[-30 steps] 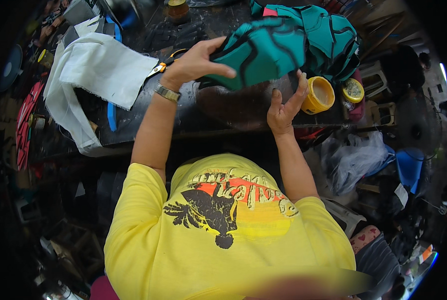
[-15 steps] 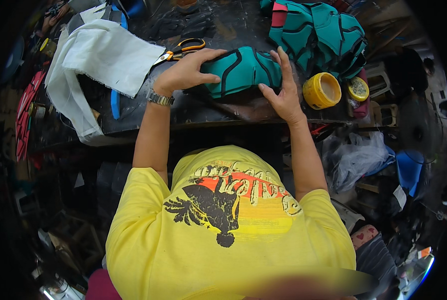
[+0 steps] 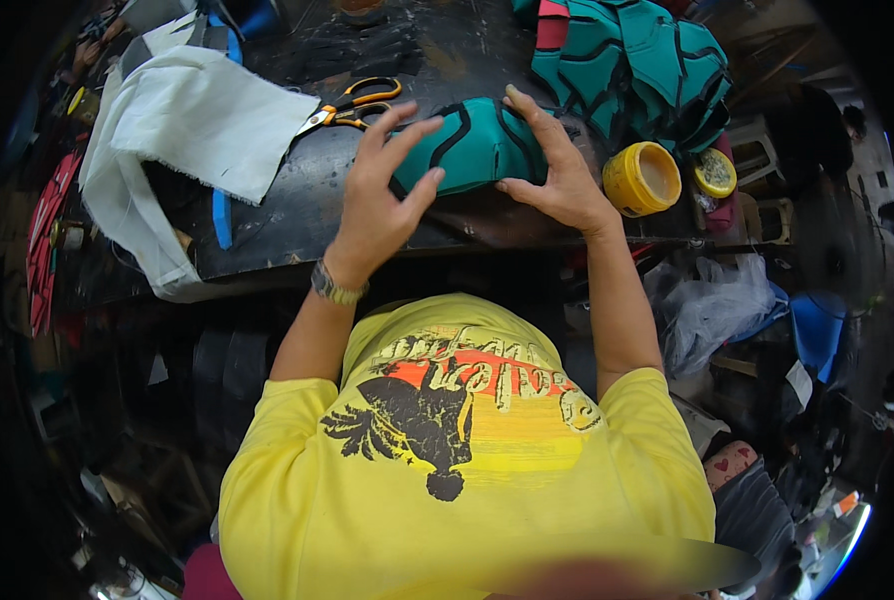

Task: The person repeatedly picks up green fabric pieces with black trim, aligns their edges, and places them on a workbench. They handle the pieces one at a time, occasionally flipping them over, and briefly open a yellow container before continuing the assembly.

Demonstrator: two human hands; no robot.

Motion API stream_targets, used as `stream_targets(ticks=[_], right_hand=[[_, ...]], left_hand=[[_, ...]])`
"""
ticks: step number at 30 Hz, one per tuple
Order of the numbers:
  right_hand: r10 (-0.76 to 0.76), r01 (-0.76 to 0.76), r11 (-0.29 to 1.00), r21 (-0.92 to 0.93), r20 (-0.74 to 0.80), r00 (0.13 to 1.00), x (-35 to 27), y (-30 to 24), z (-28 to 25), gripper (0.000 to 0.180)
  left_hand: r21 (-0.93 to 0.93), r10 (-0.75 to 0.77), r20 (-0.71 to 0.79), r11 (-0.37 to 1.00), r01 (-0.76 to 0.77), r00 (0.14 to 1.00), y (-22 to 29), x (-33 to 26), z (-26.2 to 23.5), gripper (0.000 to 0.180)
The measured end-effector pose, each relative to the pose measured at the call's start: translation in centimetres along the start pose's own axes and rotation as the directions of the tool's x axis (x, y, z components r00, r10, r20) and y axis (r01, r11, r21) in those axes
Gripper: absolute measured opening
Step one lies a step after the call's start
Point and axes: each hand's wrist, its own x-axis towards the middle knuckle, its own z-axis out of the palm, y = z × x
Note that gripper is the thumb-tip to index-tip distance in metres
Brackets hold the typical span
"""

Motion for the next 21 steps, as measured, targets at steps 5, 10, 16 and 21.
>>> stream_targets(ticks=[5,10,16,21], right_hand=[[-0.005,0.007,0.999,0.041,-0.051,0.999,-0.9,0.1,0.5,0.096],[-0.022,0.025,0.998,0.056,-0.057,0.998,-1.1,0.2,0.4,0.098],[0.004,0.014,0.994,0.111,-0.162,0.987,-1.7,-0.5,0.3,0.097],[-0.027,0.066,0.993,0.102,-0.343,0.939,-2.0,-2.2,-0.1,0.104]], left_hand=[[-0.477,-0.069,0.327,0.849,0.228,0.942,2.7,-3.5,2.0,0.031],[-0.679,-0.237,0.472,0.517,0.521,0.85,2.6,-4.5,4.7,0.049],[-0.735,-0.297,0.522,0.319,0.598,0.8,1.6,-4.4,4.5,0.048],[-0.746,-0.325,0.533,0.255,0.615,0.781,1.3,-4.6,4.8,0.042]])
